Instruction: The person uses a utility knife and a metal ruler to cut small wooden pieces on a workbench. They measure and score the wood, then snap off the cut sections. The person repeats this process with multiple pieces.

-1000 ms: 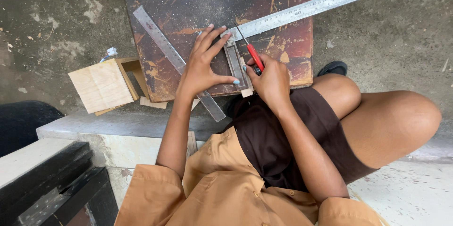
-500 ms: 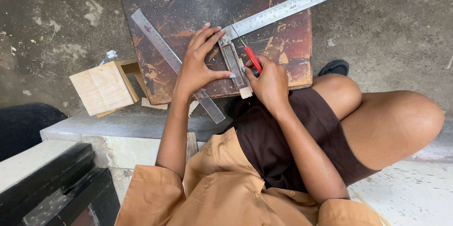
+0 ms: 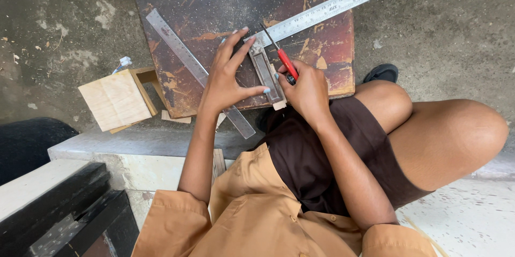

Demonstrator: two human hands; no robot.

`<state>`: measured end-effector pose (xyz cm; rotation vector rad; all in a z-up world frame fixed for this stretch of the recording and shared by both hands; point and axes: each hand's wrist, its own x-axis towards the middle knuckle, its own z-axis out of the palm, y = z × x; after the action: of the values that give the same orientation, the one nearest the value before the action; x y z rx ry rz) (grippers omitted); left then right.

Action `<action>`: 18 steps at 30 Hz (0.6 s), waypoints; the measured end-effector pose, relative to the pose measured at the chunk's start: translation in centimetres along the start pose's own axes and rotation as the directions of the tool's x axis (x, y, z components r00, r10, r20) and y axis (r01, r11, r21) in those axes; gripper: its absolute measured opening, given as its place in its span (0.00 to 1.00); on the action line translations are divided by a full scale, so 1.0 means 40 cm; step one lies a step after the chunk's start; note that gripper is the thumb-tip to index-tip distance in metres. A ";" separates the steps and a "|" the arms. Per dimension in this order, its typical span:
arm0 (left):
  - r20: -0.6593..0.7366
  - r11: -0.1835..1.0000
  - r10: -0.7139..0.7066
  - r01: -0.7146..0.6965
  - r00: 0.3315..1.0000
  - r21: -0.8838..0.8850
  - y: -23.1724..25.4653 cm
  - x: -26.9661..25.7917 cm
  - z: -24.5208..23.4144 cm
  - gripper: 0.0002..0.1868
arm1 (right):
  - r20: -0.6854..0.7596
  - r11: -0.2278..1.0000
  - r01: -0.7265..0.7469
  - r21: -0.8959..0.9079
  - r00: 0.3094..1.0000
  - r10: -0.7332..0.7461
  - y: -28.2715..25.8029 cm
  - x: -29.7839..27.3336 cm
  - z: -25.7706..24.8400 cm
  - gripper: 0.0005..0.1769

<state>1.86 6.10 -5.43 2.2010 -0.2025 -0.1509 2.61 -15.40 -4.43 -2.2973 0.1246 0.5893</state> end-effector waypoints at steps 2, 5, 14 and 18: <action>0.021 0.999 -0.013 0.012 1.000 0.045 0.012 -0.009 0.009 0.62 | 0.007 1.000 -0.003 -0.003 1.000 0.003 -0.008 -0.004 -0.004 0.06; 0.044 0.993 -0.012 0.007 0.999 0.115 0.017 -0.020 0.021 0.65 | 0.014 1.000 -0.010 -0.005 1.000 0.010 -0.011 -0.004 -0.005 0.06; 0.059 0.975 0.045 -0.057 0.997 0.215 -0.010 -0.026 0.039 0.73 | 0.030 0.999 -0.049 0.001 0.998 0.049 -0.011 0.010 -0.008 0.07; 0.060 0.971 0.052 -0.065 0.997 0.229 -0.016 -0.026 0.042 0.74 | 0.029 0.999 -0.048 0.003 0.998 0.048 -0.015 0.009 -0.010 0.07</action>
<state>0.59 5.37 -6.91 2.4209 -0.3291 -0.1603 3.21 -15.22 -3.97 -2.2871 0.1676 0.6463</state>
